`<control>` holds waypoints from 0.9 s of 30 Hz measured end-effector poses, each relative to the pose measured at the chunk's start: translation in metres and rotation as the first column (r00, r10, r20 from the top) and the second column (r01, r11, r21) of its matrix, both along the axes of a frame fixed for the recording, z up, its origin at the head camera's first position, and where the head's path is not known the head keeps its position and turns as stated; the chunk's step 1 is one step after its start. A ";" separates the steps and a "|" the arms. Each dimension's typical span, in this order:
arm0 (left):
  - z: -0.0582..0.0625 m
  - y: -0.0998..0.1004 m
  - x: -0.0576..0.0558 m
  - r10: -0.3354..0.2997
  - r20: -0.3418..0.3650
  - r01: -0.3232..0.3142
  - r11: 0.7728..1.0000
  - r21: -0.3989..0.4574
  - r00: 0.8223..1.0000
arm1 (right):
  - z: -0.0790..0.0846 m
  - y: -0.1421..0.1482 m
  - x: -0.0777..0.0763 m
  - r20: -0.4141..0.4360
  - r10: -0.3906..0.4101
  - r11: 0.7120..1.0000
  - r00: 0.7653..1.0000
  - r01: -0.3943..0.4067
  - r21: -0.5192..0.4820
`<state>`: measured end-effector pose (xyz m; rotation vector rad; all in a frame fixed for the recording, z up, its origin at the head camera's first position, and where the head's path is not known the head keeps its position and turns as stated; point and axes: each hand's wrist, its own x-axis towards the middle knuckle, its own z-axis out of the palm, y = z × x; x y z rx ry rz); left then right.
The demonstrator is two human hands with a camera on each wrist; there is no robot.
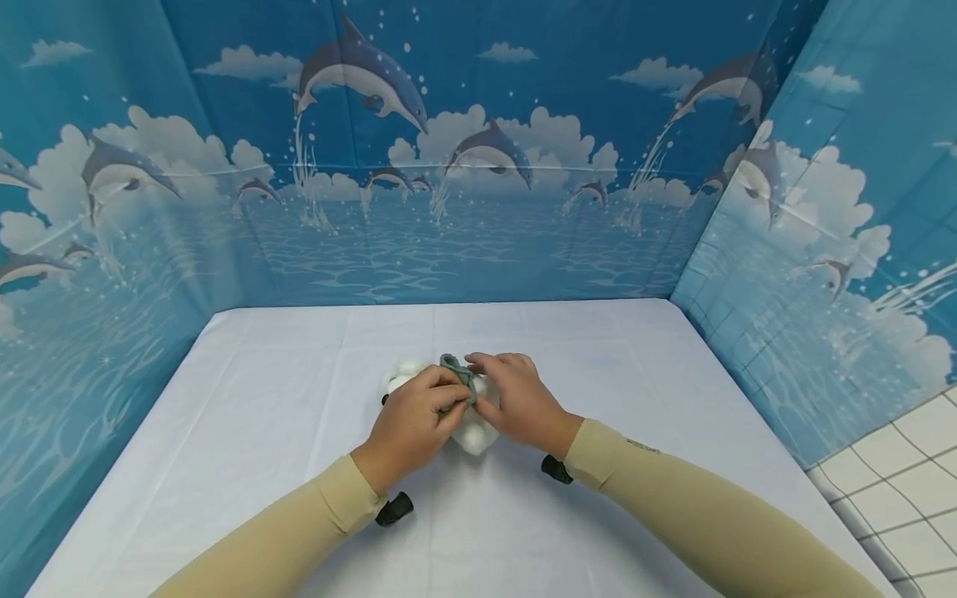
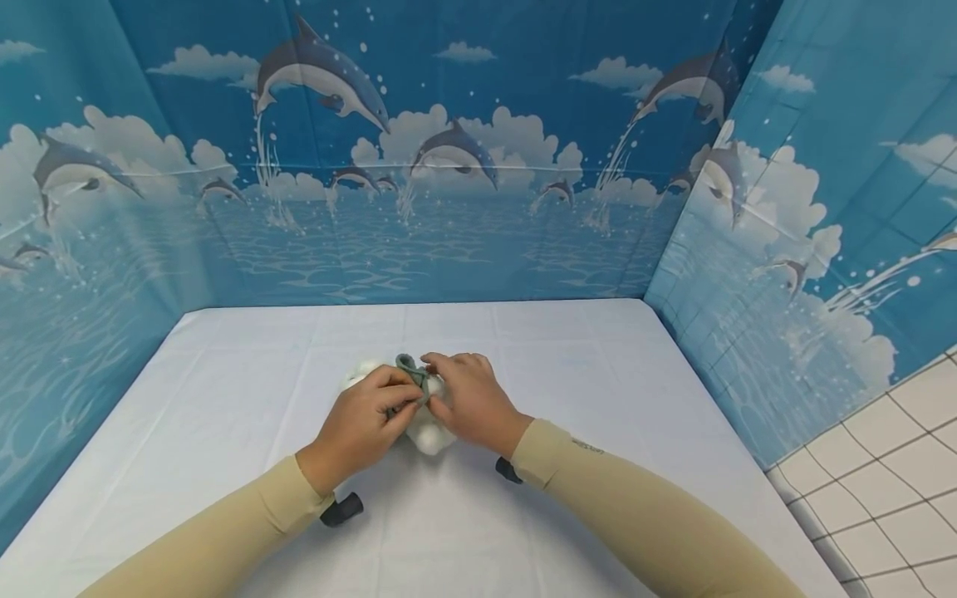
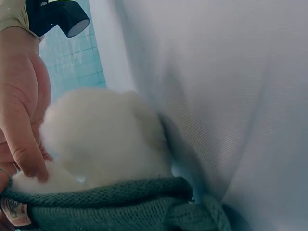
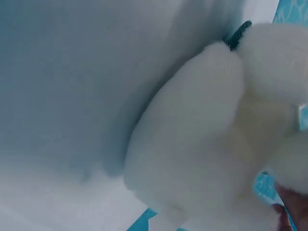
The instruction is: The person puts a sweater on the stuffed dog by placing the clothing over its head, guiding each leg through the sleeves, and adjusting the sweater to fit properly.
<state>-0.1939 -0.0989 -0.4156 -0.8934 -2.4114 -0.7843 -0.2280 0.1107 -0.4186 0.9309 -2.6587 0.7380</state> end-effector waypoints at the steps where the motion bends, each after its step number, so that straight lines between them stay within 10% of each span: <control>1: 0.000 0.000 0.000 0.001 -0.005 -0.001 1.000 -0.002 1.000 | 0.000 -0.001 -0.001 0.000 0.008 1.000 1.000 -0.008 0.000; 27: -0.008 -0.008 -0.002 0.014 -0.044 -0.014 1.000 -0.005 0.999 | 0.005 -0.012 -0.010 0.003 -0.044 0.999 0.999 0.044 -0.014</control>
